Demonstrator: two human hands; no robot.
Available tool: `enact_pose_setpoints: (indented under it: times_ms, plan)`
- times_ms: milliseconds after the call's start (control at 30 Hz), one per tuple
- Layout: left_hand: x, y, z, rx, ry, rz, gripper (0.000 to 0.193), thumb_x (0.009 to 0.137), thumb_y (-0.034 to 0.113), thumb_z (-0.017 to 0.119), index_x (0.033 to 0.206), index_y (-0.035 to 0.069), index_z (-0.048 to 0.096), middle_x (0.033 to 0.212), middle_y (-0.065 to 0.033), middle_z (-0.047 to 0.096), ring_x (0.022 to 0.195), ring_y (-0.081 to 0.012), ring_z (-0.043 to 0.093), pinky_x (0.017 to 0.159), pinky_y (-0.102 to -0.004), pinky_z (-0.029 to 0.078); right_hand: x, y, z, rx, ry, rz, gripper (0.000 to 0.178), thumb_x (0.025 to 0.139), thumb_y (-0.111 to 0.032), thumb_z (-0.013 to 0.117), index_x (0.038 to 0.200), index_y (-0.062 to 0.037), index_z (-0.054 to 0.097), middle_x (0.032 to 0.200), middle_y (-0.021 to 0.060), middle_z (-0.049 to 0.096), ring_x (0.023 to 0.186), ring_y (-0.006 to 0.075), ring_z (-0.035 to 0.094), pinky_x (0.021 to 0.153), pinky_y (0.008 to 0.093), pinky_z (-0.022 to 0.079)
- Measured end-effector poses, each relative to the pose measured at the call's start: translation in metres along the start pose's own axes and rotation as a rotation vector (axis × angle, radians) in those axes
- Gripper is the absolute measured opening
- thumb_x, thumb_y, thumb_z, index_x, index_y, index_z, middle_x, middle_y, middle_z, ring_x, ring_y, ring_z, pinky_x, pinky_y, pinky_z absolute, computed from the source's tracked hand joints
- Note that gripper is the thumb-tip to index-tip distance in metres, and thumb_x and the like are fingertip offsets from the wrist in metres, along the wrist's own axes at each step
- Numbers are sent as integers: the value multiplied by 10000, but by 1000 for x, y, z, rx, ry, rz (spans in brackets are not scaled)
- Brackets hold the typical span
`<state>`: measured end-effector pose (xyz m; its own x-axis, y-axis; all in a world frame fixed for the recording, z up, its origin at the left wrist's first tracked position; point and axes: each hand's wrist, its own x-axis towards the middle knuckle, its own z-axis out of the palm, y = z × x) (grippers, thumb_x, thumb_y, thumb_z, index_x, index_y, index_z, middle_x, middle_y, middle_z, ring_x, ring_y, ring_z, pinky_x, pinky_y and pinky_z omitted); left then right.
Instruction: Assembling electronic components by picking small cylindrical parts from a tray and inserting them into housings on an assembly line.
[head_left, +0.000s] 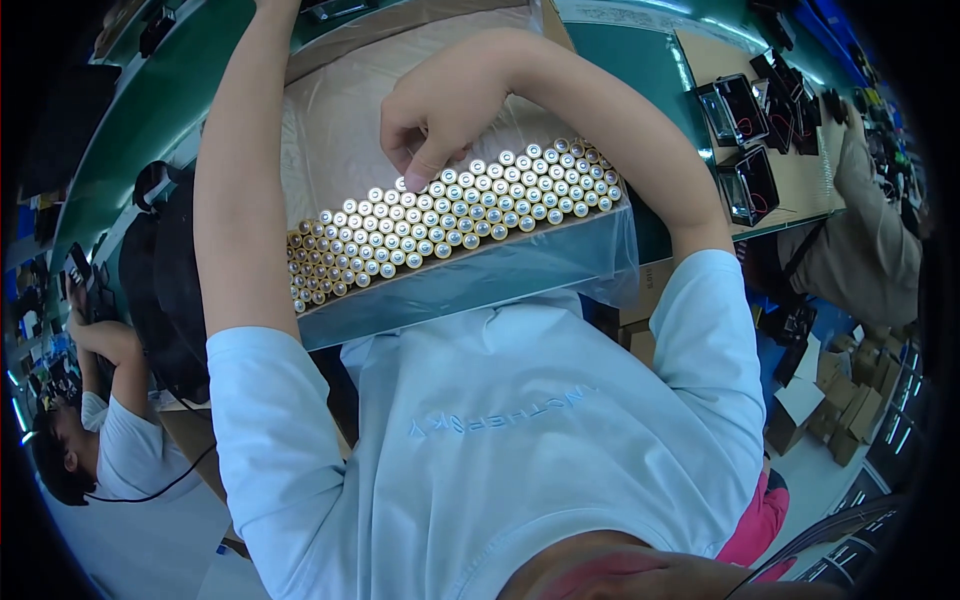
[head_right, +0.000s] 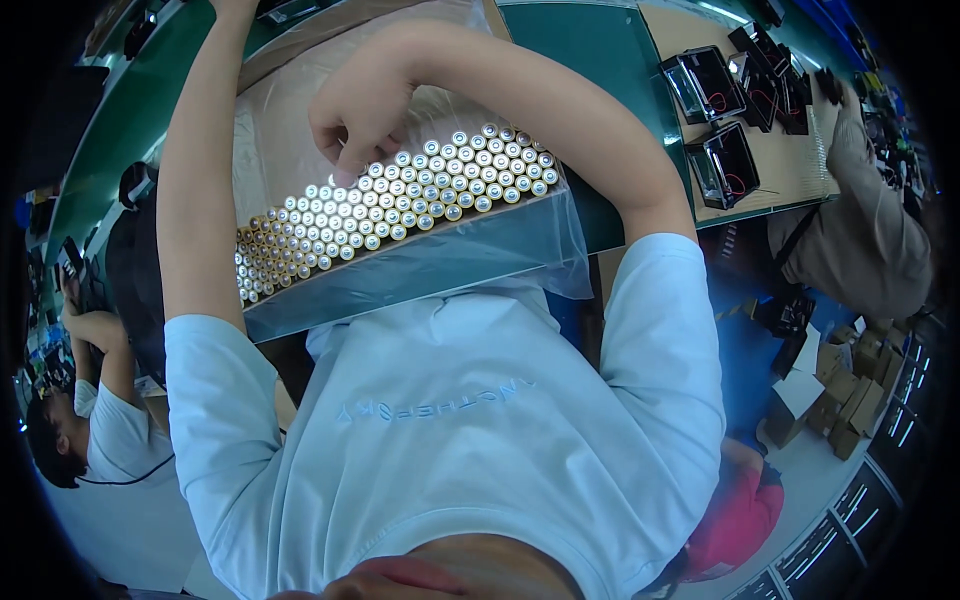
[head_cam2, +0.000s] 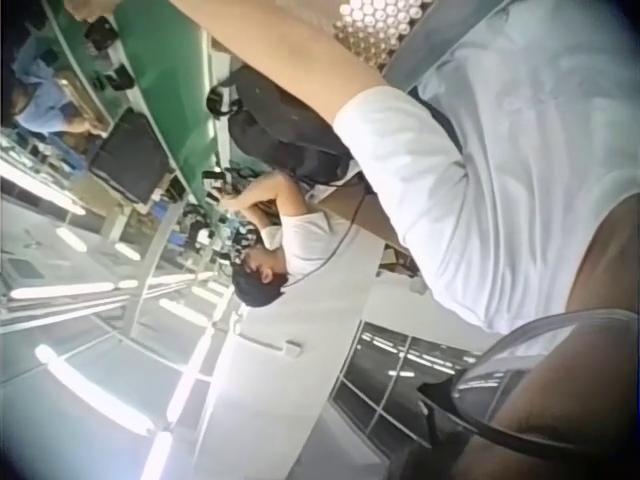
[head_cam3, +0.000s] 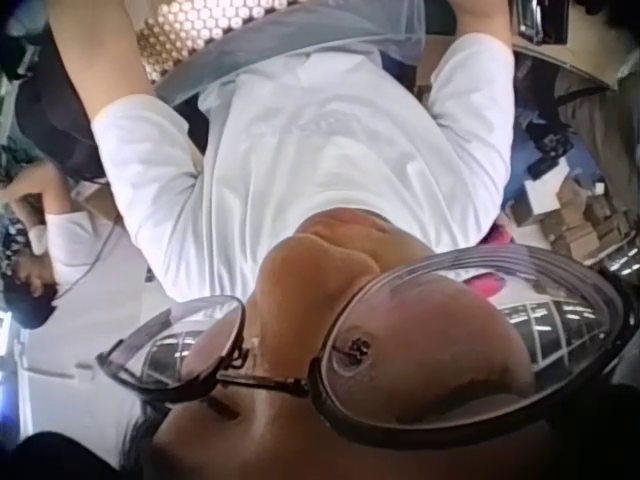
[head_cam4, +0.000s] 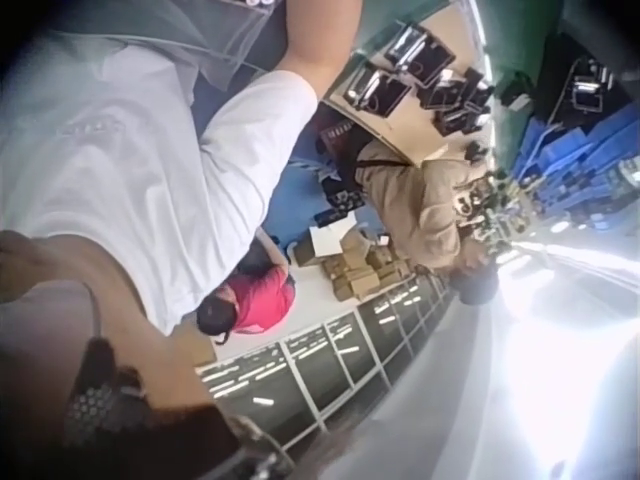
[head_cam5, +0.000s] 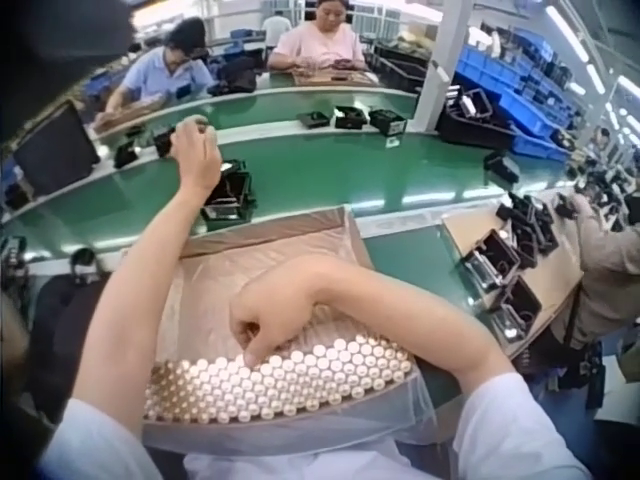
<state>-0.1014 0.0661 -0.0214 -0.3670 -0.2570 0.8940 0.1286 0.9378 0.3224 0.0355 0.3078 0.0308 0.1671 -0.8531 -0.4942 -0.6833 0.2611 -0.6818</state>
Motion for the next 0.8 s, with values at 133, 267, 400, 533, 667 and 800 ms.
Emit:
enact_pose_setpoints:
  times_ms: [133,267,400,533,667,800]
  plan:
    - [-1,32,-7,-98,2,209,232,907,216,507,1078,66,550,1053,-171,560,926,-372,505,856,-484,386,-2,1,-6,82,-45,-16,237,922,-260,643,937,-35,715,778,47,686,645,149,616,613,298,480]
    - [-6,42,-13,-10,-51,286,212,877,185,527,1059,80,553,1061,-147,549,924,-348,498,847,-454,384,1,5,-7,183,-79,15,192,909,-214,643,918,-36,717,769,38,685,652,140,607,619,291,473]
    - [-8,48,-18,70,-102,510,204,844,172,547,1032,92,551,1073,-129,541,936,-333,498,854,-427,392,18,24,-2,291,-160,-65,237,911,-168,566,967,18,701,786,79,694,629,174,596,613,292,487]
    - [-11,70,-11,-18,-186,685,201,826,168,564,1014,100,549,1064,-124,537,935,-328,500,855,-415,400,19,30,-3,415,-145,-77,205,895,-135,572,950,15,702,766,66,688,629,177,596,610,298,487]
    - [-12,71,-16,-26,-280,775,191,816,164,572,995,102,544,1047,-122,534,932,-324,504,856,-410,407,20,27,-2,501,-90,-40,181,872,-112,583,922,15,702,748,65,686,627,180,596,608,302,487]
    - [-12,72,-17,-17,-351,810,179,813,160,576,979,102,540,1028,-120,533,929,-320,507,857,-408,413,19,24,-4,439,6,-60,163,846,-101,598,894,17,702,738,71,688,625,185,599,604,305,487]
